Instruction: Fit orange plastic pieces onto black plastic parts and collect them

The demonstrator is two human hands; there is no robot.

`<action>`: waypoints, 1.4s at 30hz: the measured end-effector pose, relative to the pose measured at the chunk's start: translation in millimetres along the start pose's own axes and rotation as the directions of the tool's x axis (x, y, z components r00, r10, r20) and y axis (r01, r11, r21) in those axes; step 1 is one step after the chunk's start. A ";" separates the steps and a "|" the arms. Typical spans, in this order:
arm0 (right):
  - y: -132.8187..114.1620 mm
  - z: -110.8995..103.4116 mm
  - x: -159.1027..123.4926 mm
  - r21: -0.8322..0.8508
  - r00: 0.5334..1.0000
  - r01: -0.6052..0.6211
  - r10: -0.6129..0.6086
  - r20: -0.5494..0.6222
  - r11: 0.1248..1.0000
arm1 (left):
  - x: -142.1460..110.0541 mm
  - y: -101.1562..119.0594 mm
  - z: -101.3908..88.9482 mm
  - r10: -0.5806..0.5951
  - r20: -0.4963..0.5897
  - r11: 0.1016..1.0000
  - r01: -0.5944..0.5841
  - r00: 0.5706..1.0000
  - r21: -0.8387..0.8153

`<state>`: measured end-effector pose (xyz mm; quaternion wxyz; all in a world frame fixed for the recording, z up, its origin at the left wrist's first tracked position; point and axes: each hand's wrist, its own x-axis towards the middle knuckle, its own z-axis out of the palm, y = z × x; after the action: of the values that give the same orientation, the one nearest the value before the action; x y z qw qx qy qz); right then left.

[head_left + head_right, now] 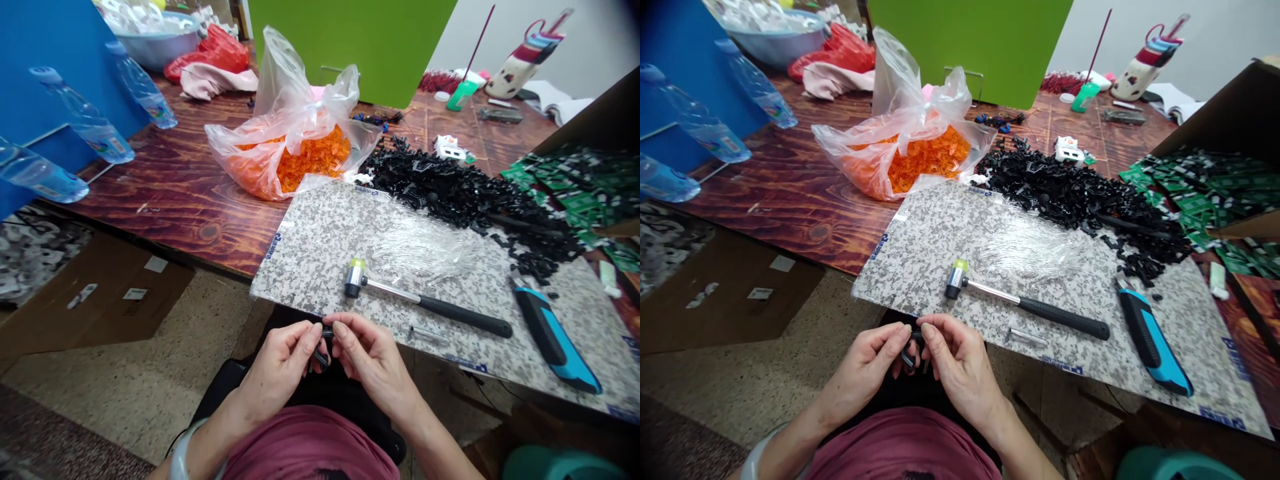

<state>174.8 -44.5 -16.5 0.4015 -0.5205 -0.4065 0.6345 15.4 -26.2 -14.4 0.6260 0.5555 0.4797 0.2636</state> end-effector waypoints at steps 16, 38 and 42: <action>-7.5 5.1 -0.2 0.033 0.996 0.062 -0.059 -0.074 0.998 | -5.3 -7.8 3.3 -0.090 0.008 0.888 0.084 0.996 -0.451; -116.2 -34.3 148.9 -0.888 0.868 0.355 -0.456 0.196 0.293 | 18.8 0.3 -18.9 -0.003 -0.183 0.953 -0.053 0.983 -0.300; -137.2 -60.4 242.8 -0.960 0.860 0.165 -0.510 0.028 0.225 | 22.7 -0.4 -24.2 -0.091 -0.274 0.909 -0.033 0.957 -0.416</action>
<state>213.3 235.6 22.8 0.2049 -0.6386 -0.7368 0.0857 2.8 4.1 -19.9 0.6573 0.3576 0.5067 0.4281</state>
